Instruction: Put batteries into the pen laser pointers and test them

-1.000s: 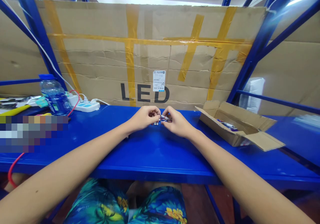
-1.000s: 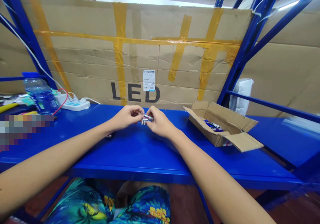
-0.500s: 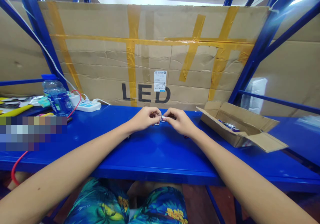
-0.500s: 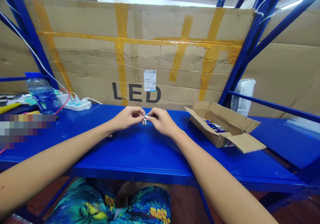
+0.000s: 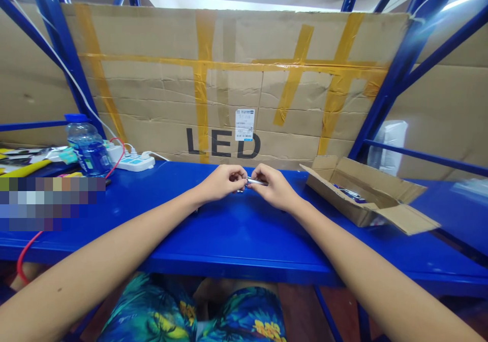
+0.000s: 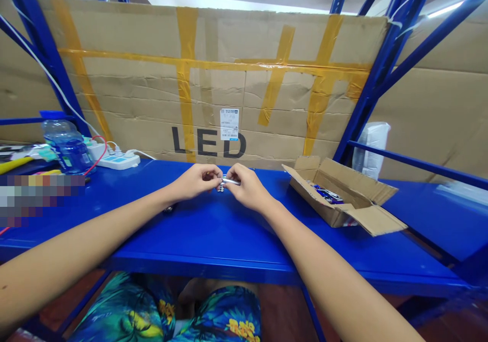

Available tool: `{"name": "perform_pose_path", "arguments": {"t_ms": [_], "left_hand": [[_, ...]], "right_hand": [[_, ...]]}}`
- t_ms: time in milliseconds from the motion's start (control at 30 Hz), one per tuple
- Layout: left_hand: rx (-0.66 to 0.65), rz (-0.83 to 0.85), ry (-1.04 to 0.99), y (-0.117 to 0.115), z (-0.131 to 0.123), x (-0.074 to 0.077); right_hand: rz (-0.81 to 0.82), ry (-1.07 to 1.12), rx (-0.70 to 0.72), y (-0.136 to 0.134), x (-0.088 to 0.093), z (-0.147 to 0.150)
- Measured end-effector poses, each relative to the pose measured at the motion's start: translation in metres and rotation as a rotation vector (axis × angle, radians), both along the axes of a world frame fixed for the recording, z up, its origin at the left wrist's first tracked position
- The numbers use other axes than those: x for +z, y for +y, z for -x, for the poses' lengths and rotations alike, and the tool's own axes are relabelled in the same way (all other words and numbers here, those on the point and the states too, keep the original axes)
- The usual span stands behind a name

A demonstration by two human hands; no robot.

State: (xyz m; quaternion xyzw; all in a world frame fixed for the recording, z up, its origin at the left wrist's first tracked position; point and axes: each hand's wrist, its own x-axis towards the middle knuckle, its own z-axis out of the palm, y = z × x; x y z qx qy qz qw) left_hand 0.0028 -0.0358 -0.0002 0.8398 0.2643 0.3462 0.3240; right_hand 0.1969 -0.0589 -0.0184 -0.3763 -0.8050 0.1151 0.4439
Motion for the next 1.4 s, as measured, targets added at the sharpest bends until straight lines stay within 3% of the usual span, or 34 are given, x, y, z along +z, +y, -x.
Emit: {"name": "perform_pose_path", "arguments": {"t_ms": [333,700,1100,1400], "left_hand": [[-0.008,-0.010,0.012,-0.002,-0.001,0.000],[-0.012,-0.018,0.018,0.002,0.001,0.002],[0.007,0.025,-0.003,-0.002,-0.003,0.001],[0.027,-0.109,0.088,-0.002,-0.002,0.000]], "right_hand": [[0.003,-0.133,-0.001,-0.006,0.007,0.003],[0.033,0.017,0.022,0.000,-0.004,0.003],[0.071,0.079,0.010,0.001,0.000,-0.002],[0.085,-0.038,0.020,-0.006,0.007,0.000]]}}
